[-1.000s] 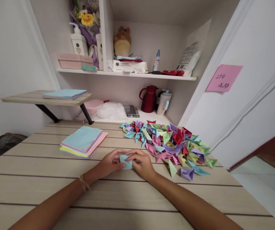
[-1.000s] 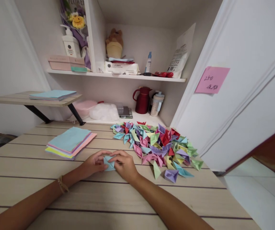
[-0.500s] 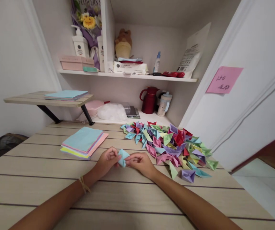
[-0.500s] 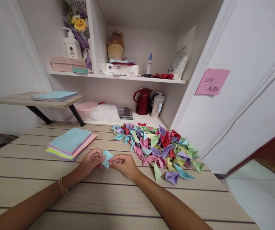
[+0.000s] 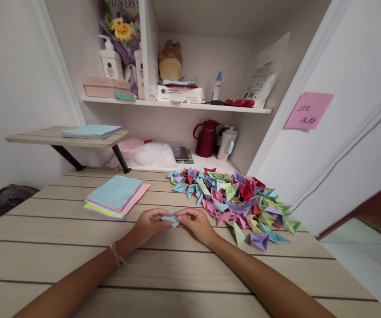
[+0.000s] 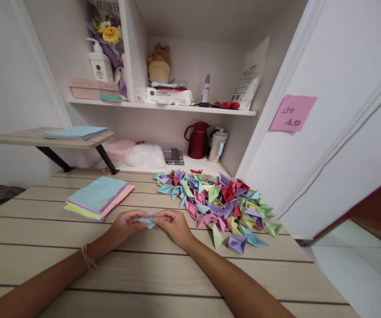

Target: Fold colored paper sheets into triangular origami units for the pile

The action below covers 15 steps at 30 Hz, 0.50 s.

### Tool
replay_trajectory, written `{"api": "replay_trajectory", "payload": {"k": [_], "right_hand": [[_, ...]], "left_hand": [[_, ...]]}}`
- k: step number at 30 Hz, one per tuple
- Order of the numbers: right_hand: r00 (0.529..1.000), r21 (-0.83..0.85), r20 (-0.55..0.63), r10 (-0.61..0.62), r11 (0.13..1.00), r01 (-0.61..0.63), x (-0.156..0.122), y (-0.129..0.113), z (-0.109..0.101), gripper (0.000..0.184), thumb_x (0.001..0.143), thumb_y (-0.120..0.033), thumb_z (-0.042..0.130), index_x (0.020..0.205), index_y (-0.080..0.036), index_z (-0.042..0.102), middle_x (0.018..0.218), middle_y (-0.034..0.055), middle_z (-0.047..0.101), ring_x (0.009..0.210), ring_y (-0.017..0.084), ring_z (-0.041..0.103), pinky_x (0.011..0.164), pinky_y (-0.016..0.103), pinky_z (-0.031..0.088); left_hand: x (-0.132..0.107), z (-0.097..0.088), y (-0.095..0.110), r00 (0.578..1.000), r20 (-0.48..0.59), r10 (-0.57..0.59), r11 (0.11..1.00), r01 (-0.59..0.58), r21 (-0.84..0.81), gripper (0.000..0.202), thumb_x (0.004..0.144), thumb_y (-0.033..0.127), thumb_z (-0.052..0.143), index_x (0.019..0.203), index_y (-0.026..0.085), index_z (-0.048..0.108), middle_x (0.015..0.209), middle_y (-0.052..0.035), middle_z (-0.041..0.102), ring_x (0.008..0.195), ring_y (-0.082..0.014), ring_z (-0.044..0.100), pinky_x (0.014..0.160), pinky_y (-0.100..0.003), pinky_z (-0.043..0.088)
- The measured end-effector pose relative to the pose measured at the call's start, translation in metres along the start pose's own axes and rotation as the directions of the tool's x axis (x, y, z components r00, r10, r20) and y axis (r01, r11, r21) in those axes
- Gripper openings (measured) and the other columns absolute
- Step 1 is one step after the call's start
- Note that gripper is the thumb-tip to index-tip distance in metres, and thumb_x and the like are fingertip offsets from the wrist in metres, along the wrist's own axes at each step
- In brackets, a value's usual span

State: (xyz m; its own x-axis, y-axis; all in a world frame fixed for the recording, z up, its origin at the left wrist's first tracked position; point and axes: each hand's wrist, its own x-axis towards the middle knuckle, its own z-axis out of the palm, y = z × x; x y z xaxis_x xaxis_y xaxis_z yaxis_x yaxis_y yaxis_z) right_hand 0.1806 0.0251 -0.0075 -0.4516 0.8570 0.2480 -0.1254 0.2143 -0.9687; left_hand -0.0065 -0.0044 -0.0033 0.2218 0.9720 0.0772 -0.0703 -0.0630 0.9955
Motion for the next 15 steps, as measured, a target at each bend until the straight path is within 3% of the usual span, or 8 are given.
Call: {"api": "replay_trajectory", "payload": {"k": [6,10,15], "right_hand": [[0.992,-0.145,-0.086,-0.091,0.986,0.078,0.003,0.002,-0.002,0.029,0.075,-0.042,0.059,0.067,-0.016,0.068,0.065,0.0038,0.064,0.061,0.015,0.056,0.058,0.025,0.046],[0.997,-0.071,-0.061,-0.047,0.997,0.043,0.001,0.001,-0.001,0.023,0.069,-0.038,0.066,0.077,-0.016,0.068,0.066,0.0025,0.063,0.059,0.013,0.055,0.055,0.023,0.045],[0.999,0.057,0.046,0.027,0.998,-0.03,-0.001,0.0,0.002,0.049,0.053,-0.031,0.078,0.098,-0.018,0.062,0.064,-0.0022,0.06,0.056,0.011,0.056,0.056,0.023,0.047]], "left_hand": [[-0.001,0.004,0.009,0.992,0.018,0.124,0.963,-0.125,0.237,0.018,0.071,0.031,0.063,0.072,0.015,0.071,0.082,-0.0077,0.07,0.08,-0.02,0.061,0.075,-0.029,0.048],[-0.001,0.002,0.003,0.998,0.017,0.06,0.996,-0.061,0.069,0.025,0.063,0.023,0.071,0.085,0.014,0.066,0.088,-0.0074,0.069,0.079,-0.0183,0.063,0.074,-0.03,0.049],[0.0,-0.001,-0.002,1.0,-0.012,-0.019,0.999,0.018,-0.046,0.042,0.054,0.018,0.077,0.092,0.013,0.061,0.088,-0.008,0.07,0.076,-0.0179,0.065,0.074,-0.032,0.05]]}}
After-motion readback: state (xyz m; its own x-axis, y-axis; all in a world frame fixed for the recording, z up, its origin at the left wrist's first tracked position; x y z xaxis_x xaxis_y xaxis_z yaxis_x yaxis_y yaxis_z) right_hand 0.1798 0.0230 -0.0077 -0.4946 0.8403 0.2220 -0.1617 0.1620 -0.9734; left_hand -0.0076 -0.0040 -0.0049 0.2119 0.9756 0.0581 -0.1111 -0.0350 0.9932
